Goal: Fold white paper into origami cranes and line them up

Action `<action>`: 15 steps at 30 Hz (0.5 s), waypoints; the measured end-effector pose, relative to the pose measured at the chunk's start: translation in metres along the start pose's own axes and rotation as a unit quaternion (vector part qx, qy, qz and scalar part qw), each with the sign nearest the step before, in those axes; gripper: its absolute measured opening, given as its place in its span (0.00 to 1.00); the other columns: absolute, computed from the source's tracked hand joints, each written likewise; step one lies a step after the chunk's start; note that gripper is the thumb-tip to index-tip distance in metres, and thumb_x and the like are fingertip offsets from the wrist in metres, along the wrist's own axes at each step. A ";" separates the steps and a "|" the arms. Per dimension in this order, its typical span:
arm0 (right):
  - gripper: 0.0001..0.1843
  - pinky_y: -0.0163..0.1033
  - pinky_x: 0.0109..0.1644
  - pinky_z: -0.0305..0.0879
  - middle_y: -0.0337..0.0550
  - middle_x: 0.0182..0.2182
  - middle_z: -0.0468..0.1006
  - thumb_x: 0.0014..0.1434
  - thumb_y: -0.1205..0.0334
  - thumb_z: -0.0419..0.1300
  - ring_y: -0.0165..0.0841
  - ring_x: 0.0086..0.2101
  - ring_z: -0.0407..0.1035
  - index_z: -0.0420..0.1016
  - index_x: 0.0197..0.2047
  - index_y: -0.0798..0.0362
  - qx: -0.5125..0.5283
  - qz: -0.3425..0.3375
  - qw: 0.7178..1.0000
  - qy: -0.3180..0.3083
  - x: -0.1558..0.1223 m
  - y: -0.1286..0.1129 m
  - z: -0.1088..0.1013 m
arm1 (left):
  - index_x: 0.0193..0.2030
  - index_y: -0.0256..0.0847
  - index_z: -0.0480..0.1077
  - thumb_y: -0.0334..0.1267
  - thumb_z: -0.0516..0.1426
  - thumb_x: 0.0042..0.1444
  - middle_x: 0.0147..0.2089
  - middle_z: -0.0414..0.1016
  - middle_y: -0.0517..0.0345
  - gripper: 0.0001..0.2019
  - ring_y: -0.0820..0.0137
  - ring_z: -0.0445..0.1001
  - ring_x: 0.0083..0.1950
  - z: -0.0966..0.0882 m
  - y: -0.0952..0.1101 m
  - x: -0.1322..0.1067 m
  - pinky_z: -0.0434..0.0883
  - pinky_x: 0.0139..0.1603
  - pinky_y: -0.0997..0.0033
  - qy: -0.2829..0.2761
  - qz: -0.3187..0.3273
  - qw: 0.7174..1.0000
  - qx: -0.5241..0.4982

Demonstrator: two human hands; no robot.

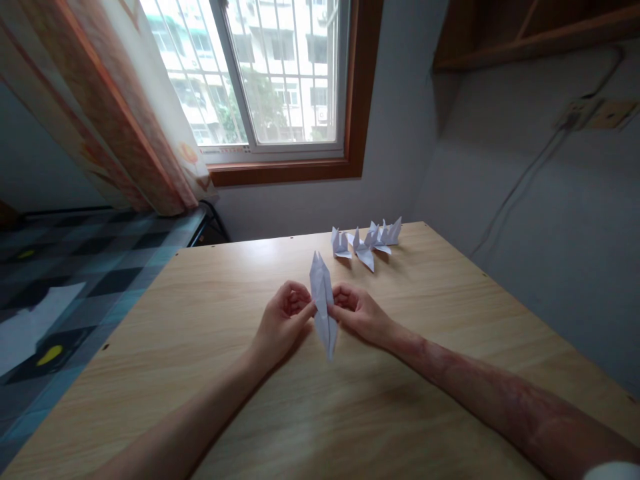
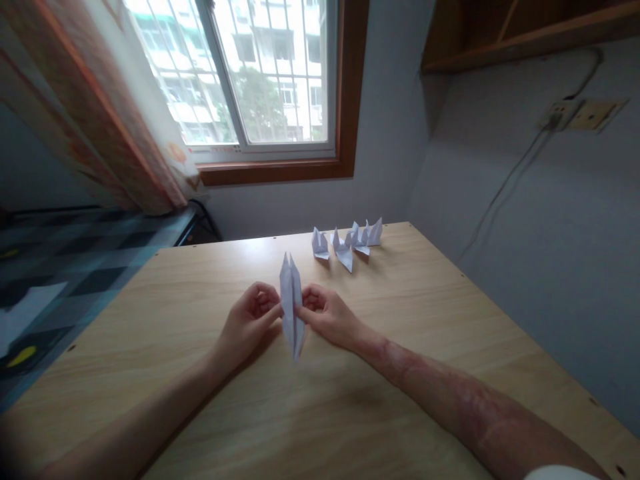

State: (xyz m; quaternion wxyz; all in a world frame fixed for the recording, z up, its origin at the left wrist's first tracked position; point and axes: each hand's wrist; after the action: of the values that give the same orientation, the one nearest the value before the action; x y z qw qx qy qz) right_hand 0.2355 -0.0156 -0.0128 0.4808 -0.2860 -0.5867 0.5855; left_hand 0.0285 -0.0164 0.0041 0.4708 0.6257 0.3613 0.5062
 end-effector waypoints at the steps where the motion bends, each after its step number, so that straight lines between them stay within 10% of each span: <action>1: 0.22 0.38 0.42 0.72 0.40 0.35 0.83 0.60 0.45 0.78 0.34 0.36 0.77 0.79 0.43 0.53 -0.008 0.000 1.000 0.003 0.000 0.000 0.000 | 0.41 0.41 0.73 0.51 0.72 0.61 0.36 0.79 0.60 0.18 0.70 0.80 0.34 0.000 0.001 -0.001 0.78 0.37 0.73 -0.011 0.000 1.000 0.016; 15: 0.22 0.36 0.38 0.69 0.40 0.34 0.82 0.61 0.43 0.77 0.34 0.35 0.76 0.79 0.41 0.53 -0.013 0.013 1.000 0.002 -0.001 -0.002 0.002 | 0.41 0.39 0.78 0.50 0.70 0.63 0.37 0.84 0.55 0.15 0.66 0.83 0.37 -0.001 0.008 -0.005 0.79 0.36 0.71 -0.022 0.000 0.997 0.073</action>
State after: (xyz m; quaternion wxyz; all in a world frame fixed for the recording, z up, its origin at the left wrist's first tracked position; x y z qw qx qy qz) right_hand 0.2349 -0.0177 -0.0106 0.4705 -0.3009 -0.5896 0.5835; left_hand 0.0267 -0.0232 0.0106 0.4319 0.6696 0.3863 0.4646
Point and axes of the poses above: each hand's wrist, its own x-axis towards the middle knuckle, its own z-axis out of the palm, y = z × x
